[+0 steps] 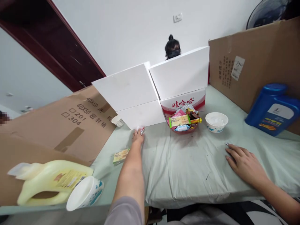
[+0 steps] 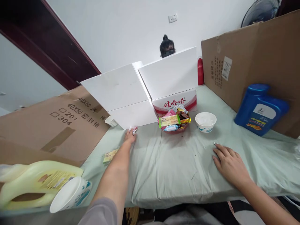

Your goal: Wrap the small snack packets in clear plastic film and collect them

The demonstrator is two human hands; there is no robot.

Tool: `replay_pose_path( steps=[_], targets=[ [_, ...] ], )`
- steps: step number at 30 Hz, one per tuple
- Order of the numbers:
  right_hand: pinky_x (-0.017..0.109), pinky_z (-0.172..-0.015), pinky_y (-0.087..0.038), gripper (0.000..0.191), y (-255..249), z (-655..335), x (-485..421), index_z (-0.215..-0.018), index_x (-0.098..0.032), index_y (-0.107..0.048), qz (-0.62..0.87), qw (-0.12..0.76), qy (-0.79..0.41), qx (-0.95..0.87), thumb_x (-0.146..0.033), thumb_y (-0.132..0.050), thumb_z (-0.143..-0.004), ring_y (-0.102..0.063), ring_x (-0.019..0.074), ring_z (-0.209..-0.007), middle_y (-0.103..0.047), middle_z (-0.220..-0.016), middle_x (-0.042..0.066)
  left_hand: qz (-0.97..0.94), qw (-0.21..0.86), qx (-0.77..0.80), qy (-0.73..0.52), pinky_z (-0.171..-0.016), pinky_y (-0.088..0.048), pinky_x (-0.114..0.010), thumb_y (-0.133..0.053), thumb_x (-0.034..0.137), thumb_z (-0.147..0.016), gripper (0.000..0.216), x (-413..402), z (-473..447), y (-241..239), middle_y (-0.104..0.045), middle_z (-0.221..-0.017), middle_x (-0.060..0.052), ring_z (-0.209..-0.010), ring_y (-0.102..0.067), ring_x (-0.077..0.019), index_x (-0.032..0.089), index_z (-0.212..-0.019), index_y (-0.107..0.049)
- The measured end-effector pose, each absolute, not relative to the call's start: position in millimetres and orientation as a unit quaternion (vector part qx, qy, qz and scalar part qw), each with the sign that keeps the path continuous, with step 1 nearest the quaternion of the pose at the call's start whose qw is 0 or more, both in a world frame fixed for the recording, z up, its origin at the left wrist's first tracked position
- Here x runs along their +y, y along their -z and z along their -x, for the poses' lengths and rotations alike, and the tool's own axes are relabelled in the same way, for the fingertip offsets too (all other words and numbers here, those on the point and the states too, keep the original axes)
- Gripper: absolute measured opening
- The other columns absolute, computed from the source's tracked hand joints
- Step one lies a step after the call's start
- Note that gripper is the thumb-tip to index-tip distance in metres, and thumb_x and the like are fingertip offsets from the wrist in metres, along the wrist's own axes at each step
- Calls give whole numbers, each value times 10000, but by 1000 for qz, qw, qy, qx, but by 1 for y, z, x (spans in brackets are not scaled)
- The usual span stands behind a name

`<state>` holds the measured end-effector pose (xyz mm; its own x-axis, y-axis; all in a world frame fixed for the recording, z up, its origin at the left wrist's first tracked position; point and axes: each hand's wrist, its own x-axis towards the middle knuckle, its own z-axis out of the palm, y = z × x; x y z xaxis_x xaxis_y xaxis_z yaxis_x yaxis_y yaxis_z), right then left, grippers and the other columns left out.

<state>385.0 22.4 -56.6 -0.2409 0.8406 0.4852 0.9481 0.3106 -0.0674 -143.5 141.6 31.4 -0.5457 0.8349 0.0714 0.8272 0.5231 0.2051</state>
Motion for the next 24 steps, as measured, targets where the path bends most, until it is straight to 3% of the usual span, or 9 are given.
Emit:
replay_pose_path(
  steps=[4, 8, 13, 16, 20, 24],
  targets=[
    [459, -856, -475, 431, 54, -384, 21, -1098, -188, -684, 576, 216, 116, -780, -428, -365, -935, -574, 303, -1085, -631, -1257, 102, -488, 4, 868, -91, -1074, -358, -413, -501, 273, -893, 534, 136, 136, -17, -341, -1525, -171, -1331, -425, -321, 155, -1409, -429],
    [447, -867, -472, 411, 48, -383, 19, -1093, -185, -685, 580, 207, 118, -779, -405, -374, -940, -573, 297, -1084, -630, -1263, 94, -541, -1, 837, -82, -1022, -399, -393, -486, 227, -900, 464, 117, 110, -19, -492, -1398, -161, -1230, -508, -301, 166, -1361, -492],
    [441, -877, -467, 373, 44, -381, 18, -1095, -188, -677, 577, 208, 117, -781, -388, -403, -941, -568, 292, -1090, -626, -1269, 92, -645, 9, 760, -75, -1002, -427, -349, -580, 313, -863, 451, 45, 33, -9, -556, -1284, -89, -1187, -521, -260, 261, -1310, -555],
    [436, -883, -468, 352, 45, -382, 17, -1119, -175, -659, 577, 213, 114, -780, -352, -405, -950, -568, 287, -1084, -615, -1275, 100, -746, 0, 656, -116, -939, -477, -401, -646, 365, -822, 486, -5, -24, 6, -557, -1230, -110, -1121, -540, -286, 252, -1290, -574],
    [414, -880, -471, 341, 50, -386, 19, -1189, -147, -619, 583, 237, 93, -771, -243, -393, -952, -583, 271, -1045, -603, -1258, 133, -789, 23, 582, -196, -930, -481, -476, -728, 408, -759, 675, -37, -69, 28, -521, -1268, -120, -1112, -531, -314, 289, -1374, -475],
    [403, -853, -483, 292, 44, -378, 19, -1112, -154, -644, 552, 300, 35, -777, -189, -413, -936, -594, 259, -971, -673, -1046, 121, -736, 110, 583, -326, -918, -487, -457, -761, 345, -736, 925, -36, -69, 41, -525, -1262, -126, -1106, -544, -285, 269, -1485, -223]
  ],
)
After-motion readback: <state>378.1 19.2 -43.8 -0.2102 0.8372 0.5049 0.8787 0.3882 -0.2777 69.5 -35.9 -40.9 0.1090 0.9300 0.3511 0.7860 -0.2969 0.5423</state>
